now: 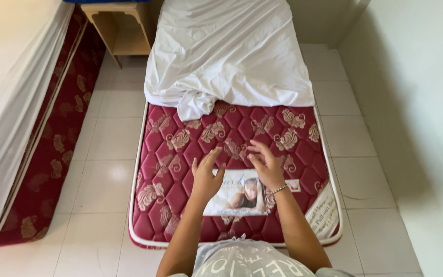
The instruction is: The person spreads a white fitted sheet over a red patterned mattress, tucking the corners and smoothing the fabric. They then walk around the room to adjust the sheet on another mattress and return to the first one to continue smoothing the sheet.
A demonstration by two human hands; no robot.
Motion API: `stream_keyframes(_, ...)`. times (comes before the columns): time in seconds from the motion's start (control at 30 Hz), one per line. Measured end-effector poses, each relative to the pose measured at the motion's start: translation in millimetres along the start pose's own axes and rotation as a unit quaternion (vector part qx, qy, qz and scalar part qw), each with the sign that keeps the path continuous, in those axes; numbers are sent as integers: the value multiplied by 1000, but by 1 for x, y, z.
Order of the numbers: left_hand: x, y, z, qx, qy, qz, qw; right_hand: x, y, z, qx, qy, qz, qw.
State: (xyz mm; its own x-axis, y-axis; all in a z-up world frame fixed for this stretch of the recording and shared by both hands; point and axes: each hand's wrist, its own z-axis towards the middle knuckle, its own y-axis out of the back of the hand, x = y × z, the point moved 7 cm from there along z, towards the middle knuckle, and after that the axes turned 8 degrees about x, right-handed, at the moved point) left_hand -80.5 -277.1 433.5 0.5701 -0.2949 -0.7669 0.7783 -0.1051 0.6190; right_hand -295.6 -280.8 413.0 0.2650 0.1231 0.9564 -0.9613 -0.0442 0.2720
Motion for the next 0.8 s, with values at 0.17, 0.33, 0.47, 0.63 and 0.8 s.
stream_keyframes(0.17, 7, 1, 32, 14, 11, -2, 1000, -22, 3, 29, -2, -15, 9, 1000)
stream_keyframes(0.33, -7, 13, 42, 2, -19, 2, 1000, 4, 4, 30, -9, -18, -13, 1000)
stream_keyframes(0.47, -2, 12, 36, -2, -22, 1, 1000, -2, 2, 25, -9, -29, 1, 1000)
stream_keyframes(0.63, 12, 0, 3, 6, -5, 4, 1000, -34, -10, -7, 0, -22, 29, 999)
stream_keyframes(0.8, 28, -16, -37, 27, 28, -8, 999, -52, -38, -45, 25, -72, 47, 996)
